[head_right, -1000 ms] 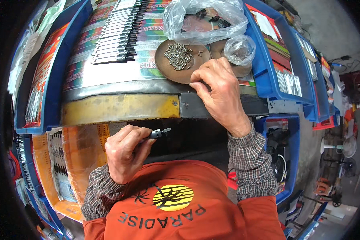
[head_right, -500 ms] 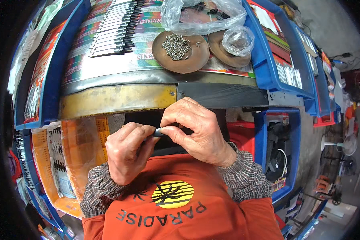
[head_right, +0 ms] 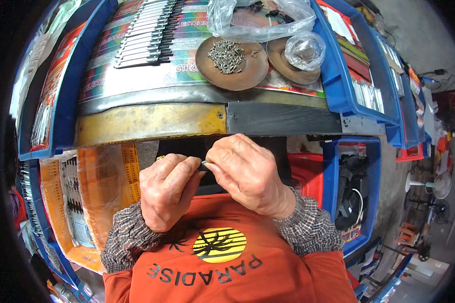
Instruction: The person assembles components by fitting metal clips and pins into small plastic parts by hand, retrieving materials from trays and dishes, and arranging pieces on the workstation.
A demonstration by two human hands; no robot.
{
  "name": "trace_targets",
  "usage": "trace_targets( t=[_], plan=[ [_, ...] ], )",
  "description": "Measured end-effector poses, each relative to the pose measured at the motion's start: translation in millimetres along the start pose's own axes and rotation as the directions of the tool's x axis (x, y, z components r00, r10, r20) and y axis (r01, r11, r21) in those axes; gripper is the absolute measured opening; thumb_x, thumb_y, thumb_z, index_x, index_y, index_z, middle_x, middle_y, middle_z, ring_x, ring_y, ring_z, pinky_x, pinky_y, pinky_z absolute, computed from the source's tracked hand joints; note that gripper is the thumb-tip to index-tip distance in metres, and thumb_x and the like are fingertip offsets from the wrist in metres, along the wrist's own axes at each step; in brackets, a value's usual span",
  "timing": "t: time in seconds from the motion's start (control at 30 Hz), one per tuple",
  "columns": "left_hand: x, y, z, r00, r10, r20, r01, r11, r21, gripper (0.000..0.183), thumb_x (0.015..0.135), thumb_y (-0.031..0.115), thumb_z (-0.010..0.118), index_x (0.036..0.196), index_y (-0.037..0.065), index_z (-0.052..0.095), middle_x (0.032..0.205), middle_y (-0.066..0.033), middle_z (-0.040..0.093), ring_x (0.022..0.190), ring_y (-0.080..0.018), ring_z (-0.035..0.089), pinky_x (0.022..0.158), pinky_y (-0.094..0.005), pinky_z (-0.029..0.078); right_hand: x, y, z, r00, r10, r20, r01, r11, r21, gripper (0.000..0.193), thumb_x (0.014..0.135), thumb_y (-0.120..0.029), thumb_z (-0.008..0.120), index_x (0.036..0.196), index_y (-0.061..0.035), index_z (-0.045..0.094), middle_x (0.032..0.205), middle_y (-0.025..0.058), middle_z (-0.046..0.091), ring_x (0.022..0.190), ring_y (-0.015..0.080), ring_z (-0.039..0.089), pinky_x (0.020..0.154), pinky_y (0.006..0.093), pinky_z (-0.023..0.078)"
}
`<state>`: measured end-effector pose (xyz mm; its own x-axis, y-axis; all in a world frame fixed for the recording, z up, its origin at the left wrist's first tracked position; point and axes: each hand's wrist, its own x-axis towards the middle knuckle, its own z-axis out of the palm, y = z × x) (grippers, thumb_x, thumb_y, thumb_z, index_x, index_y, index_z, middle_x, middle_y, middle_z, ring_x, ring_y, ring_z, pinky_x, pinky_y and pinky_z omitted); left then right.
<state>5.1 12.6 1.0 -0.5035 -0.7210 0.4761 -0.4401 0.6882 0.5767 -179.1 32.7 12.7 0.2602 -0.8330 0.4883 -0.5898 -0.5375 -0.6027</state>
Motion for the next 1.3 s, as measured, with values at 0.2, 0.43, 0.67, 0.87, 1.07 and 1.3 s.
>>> trace_targets(
  t=[0.2,0.43,0.67,0.87,1.07,1.3],
  plan=[
    [-3.0,-2.4,1.8,1.000,0.000,0.018,0.000,1.000,0.008,0.026,0.066,-0.003,0.072,0.090,0.002,0.063,0.076,-0.0091,0.061,0.064,-0.0250,0.061,0.055,-0.0338,0.048,-8.5,0.5,2.3,0.980,-0.195,0.047,0.201,0.952,-0.231,0.029,0.066,-0.005,0.069,0.094,0.0029,0.063,0.090,0.0140,0.060,0.079,0.0292,0.063,0.066,0.0361,0.056],
    [-4.3,-5.8,3.5,0.998,0.052,-0.026,-0.051,0.998,0.027,0.028,0.065,-0.004,0.072,0.092,0.001,0.064,0.076,-0.0096,0.062,0.062,-0.0241,0.060,0.053,-0.0325,0.047,-11.9,2.1,5.3,0.944,-0.320,0.076,0.325,0.874,-0.361,0.028,0.068,-0.008,0.071,0.092,0.0040,0.064,0.093,0.0143,0.063,0.083,0.0279,0.065,0.068,0.0351,0.057],
    [13.2,-4.4,-3.4,0.998,0.060,-0.033,-0.059,0.998,0.029,0.027,0.066,-0.003,0.072,0.092,0.001,0.063,0.078,-0.0106,0.062,0.064,-0.0260,0.061,0.055,-0.0344,0.048,25.6,23.0,-27.4,0.988,-0.126,-0.085,0.099,0.958,-0.269,0.025,0.071,-0.006,0.076,0.093,-0.0007,0.065,0.086,0.0119,0.064,0.078,0.0305,0.063,0.070,0.0396,0.052],
    [10.6,-18.7,-0.9,0.993,0.057,-0.102,-0.050,0.996,0.069,0.028,0.065,0.000,0.072,0.091,0.002,0.062,0.073,-0.0077,0.056,0.059,-0.0240,0.056,0.051,-0.0343,0.046,51.7,53.0,-29.6,0.995,-0.022,-0.094,-0.023,0.890,-0.455,0.033,0.073,-0.016,0.076,0.100,0.0002,0.065,0.096,0.0134,0.060,0.095,0.0307,0.055,0.080,0.0412,0.047],
    [7.1,-23.7,-3.8,0.994,0.031,-0.103,-0.025,0.998,0.058,0.028,0.066,-0.001,0.072,0.092,0.002,0.062,0.074,-0.0085,0.058,0.061,-0.0246,0.058,0.053,-0.0345,0.048,53.7,59.8,-24.1,0.998,0.024,-0.056,-0.050,0.855,-0.515,0.042,0.074,-0.028,0.075,0.102,0.0015,0.065,0.101,0.0136,0.058,0.099,0.0308,0.051,0.086,0.0424,0.042],
    [4.2,-26.1,-1.0,0.995,0.011,-0.098,-0.007,0.999,0.041,0.028,0.066,-0.001,0.073,0.091,0.003,0.061,0.073,-0.0082,0.057,0.060,-0.0244,0.057,0.052,-0.0346,0.047,55.8,65.9,-20.4,0.997,0.042,-0.068,-0.069,0.886,-0.459,0.038,0.074,-0.029,0.075,0.095,0.0003,0.064,0.096,0.0123,0.057,0.095,0.0305,0.050,0.084,0.0419,0.041]
  ],
)
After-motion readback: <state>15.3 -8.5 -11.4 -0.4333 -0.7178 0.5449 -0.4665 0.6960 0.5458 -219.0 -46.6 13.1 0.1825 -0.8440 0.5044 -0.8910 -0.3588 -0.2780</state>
